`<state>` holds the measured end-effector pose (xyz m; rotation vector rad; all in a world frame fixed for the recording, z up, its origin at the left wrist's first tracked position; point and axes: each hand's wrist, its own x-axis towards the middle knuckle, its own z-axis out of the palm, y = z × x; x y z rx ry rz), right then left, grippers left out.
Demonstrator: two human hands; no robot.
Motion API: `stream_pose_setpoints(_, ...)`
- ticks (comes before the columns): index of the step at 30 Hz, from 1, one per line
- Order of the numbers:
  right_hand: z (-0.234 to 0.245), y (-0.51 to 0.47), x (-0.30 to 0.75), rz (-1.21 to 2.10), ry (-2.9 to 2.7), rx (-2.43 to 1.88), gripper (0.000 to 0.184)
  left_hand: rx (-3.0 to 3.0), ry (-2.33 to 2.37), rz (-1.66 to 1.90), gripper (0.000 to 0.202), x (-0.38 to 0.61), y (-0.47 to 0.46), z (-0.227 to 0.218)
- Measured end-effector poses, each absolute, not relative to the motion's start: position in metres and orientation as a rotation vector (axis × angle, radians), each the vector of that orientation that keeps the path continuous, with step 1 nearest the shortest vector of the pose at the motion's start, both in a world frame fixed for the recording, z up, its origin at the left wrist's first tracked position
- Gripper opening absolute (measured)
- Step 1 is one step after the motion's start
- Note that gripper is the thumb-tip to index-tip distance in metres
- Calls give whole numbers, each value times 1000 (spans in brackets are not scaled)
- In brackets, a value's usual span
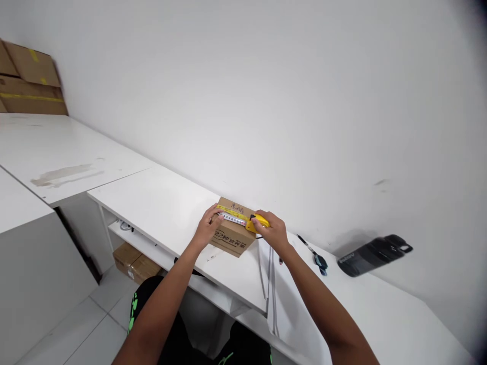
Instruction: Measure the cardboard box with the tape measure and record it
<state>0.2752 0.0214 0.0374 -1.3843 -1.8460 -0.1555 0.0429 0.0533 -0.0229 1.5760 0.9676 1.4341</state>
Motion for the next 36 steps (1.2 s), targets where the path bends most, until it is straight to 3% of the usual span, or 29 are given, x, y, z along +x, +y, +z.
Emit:
stream_pose_setpoints(23, 31, 8, 304, -242, -1711, -1290, 35, 1421, 870, 1496, 34, 47, 67, -29)
stream_pose_setpoints(29, 49, 30, 258, -280, -1761, -1223, 36, 1414, 860, 1477, 37, 47, 62, -25)
stream_pose_setpoints(36, 68, 48, 183, -101, -1909, -1299, 29, 1327, 1066, 1532, 43, 57, 32, -14)
